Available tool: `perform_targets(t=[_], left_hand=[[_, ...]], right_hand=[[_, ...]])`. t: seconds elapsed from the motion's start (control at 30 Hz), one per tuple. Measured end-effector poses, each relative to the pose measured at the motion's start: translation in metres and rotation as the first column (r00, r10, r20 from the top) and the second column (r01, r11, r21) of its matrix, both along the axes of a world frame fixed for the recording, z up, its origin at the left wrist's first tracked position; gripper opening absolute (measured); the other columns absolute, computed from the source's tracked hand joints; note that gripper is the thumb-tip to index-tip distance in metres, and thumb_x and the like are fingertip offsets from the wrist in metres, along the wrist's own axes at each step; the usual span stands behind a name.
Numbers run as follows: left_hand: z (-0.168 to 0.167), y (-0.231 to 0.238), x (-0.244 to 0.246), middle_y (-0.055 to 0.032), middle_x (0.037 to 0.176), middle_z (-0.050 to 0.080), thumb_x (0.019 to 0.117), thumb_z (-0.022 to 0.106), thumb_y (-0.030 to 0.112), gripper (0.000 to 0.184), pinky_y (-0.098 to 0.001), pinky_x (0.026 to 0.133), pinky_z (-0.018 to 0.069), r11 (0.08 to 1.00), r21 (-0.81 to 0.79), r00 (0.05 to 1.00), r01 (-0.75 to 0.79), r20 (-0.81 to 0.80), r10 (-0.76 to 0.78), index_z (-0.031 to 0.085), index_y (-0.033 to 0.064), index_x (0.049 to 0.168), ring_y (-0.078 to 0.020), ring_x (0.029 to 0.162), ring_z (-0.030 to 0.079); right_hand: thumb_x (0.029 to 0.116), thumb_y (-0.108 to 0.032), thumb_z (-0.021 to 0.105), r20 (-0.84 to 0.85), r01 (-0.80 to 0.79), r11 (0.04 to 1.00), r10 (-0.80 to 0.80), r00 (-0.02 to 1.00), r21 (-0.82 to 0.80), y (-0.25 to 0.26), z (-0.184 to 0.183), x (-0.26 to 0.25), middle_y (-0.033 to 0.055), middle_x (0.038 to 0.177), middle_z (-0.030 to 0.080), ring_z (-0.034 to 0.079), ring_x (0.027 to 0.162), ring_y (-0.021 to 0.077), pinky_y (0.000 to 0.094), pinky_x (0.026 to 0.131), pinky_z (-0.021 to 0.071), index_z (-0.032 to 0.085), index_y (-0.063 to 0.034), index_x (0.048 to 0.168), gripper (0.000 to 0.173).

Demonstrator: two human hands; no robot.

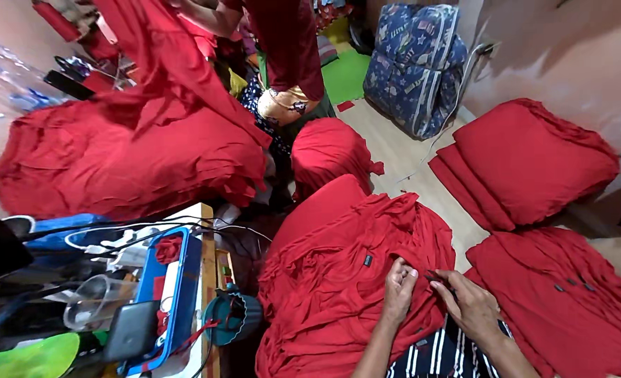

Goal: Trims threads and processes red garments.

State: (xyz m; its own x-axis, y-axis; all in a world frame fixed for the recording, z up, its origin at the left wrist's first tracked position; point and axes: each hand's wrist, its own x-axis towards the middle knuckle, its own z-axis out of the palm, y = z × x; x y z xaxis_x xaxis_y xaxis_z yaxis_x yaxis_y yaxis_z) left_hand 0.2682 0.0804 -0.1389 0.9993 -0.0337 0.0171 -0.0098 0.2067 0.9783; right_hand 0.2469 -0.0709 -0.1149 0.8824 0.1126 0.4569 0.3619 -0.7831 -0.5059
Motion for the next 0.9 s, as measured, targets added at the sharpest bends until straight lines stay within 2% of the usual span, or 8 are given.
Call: perform_targets(t=[0.23,0.37,0.5,0.73,0.9], left_hand=[[-0.0013,0.0004,0.0011,-0.0021,0.088,0.066,0.097,0.049,0.004,0.041,-0.021,0.084,0.0517,1.0,0.013,1.0,-0.006,0.008,0.006,0.046,-0.0169,0.131,-0.0004,0.083,0.062],[-0.0016,0.0015,0.0005,-0.0025,0.089,0.066,0.0973,0.049,0.005,0.043,-0.0212,0.084,0.0517,1.0,0.009,1.0,-0.006,0.006,0.006,0.045,-0.0177,0.133,-0.0007,0.084,0.062],[-0.0005,0.0016,0.0009,-0.003,0.088,0.065,0.0976,0.048,0.006,0.043,-0.0218,0.084,0.0514,0.999,0.032,1.0,-0.012,-0.012,0.012,0.044,-0.0172,0.134,-0.0015,0.083,0.061],[-0.0027,0.0009,0.0,-0.001,0.087,0.065,0.0967,0.049,0.005,0.043,-0.0212,0.083,0.0516,1.0,0.005,1.0,-0.014,-0.008,0.014,0.044,-0.017,0.134,-0.0008,0.082,0.061],[-0.0032,0.0005,0.0004,-0.0035,0.09,0.066,0.0969,0.049,0.005,0.045,-0.022,0.086,0.052,1.0,-0.014,1.0,-0.019,-0.02,0.018,0.042,-0.0172,0.136,-0.0019,0.085,0.063]], right_hand=[[0.1,-0.03,0.053,0.013,0.0,1.0,0.0,1.0,0.002,0.0027,-0.0014,0.001,0.0151,0.089,0.074,0.074,0.075,0.0306,0.0456,0.06,0.0581,0.073,0.0014,0.103,0.037],[0.101,-0.031,0.052,0.037,-0.006,1.0,0.005,0.999,0.008,0.0017,-0.0051,-0.0003,0.0135,0.086,0.074,0.073,0.072,0.0281,0.0424,0.059,0.0578,0.073,0.0002,0.102,0.038],[0.1011,-0.03,0.052,0.005,-0.008,1.0,0.008,1.0,0.023,0.0025,-0.0046,-0.002,0.0146,0.089,0.074,0.074,0.075,0.0301,0.0453,0.061,0.059,0.073,0.0016,0.104,0.038],[0.1016,-0.033,0.051,0.06,0.006,1.0,-0.006,0.998,0.012,0.003,-0.0071,-0.003,0.0133,0.085,0.074,0.073,0.072,0.0273,0.0407,0.059,0.0581,0.074,0.0002,0.102,0.04],[0.1008,-0.032,0.052,0.061,0.005,1.0,-0.006,0.998,0.024,0.0027,-0.0087,-0.0036,0.0134,0.086,0.074,0.073,0.073,0.027,0.0401,0.06,0.0577,0.073,0.0001,0.102,0.038]])
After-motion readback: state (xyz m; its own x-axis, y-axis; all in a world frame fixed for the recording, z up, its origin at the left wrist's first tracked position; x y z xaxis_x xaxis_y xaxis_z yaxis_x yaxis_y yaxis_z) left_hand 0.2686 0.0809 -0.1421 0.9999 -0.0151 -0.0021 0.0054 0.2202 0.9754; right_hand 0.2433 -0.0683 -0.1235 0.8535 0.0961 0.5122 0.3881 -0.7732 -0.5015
